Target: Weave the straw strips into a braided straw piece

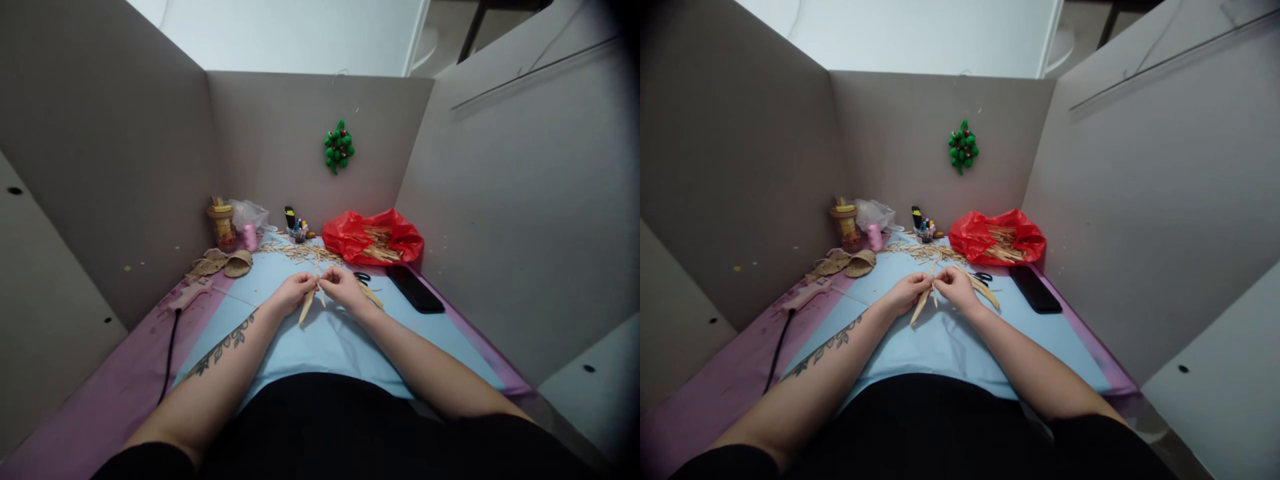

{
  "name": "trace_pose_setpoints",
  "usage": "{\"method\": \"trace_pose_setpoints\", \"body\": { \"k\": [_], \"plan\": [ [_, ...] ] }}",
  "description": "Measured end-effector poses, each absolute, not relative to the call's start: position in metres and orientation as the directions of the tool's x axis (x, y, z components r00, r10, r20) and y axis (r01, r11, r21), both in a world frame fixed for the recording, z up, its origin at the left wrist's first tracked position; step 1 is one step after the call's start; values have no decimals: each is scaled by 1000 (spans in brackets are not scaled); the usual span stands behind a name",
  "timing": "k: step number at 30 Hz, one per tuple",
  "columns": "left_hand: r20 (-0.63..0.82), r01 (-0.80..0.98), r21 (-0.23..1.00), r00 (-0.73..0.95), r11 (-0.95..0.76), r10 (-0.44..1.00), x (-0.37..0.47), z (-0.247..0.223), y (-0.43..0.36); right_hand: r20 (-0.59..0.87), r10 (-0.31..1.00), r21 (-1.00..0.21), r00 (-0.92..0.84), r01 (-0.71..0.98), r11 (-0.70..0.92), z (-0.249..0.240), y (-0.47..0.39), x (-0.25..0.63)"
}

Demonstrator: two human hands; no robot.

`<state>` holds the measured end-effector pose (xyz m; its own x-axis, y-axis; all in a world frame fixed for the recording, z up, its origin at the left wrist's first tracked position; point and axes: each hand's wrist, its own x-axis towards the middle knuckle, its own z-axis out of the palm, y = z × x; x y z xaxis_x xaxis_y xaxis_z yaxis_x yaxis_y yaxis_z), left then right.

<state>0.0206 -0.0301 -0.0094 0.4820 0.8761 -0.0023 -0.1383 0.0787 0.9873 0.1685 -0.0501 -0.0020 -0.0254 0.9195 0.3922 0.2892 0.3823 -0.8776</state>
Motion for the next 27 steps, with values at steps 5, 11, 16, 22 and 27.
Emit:
{"method": "trace_pose_setpoints", "body": {
  "k": [5, 11, 16, 22, 27],
  "plan": [
    [0, -123, 990, 450, 62, 893, 21, -11, -28, 349, 937, -896, -19, 287, 339, 1, -52, 170],
    [23, -123, 992, 446, 36, 895, 22, -13, -28, 295, 955, -929, -29, 226, 294, 5, -55, 170],
    [18, -114, 993, 441, 36, 897, 23, -13, -28, 271, 962, -936, -19, 229, 268, 5, -56, 168],
    [42, -102, 995, 416, 1, 908, 23, -14, -29, 276, 960, -936, -53, 214, 281, 2, -54, 168],
    [86, -88, 994, 362, -57, 928, 24, -11, -29, 280, 953, -934, -118, 195, 299, -1, -50, 174]
  ]
}}
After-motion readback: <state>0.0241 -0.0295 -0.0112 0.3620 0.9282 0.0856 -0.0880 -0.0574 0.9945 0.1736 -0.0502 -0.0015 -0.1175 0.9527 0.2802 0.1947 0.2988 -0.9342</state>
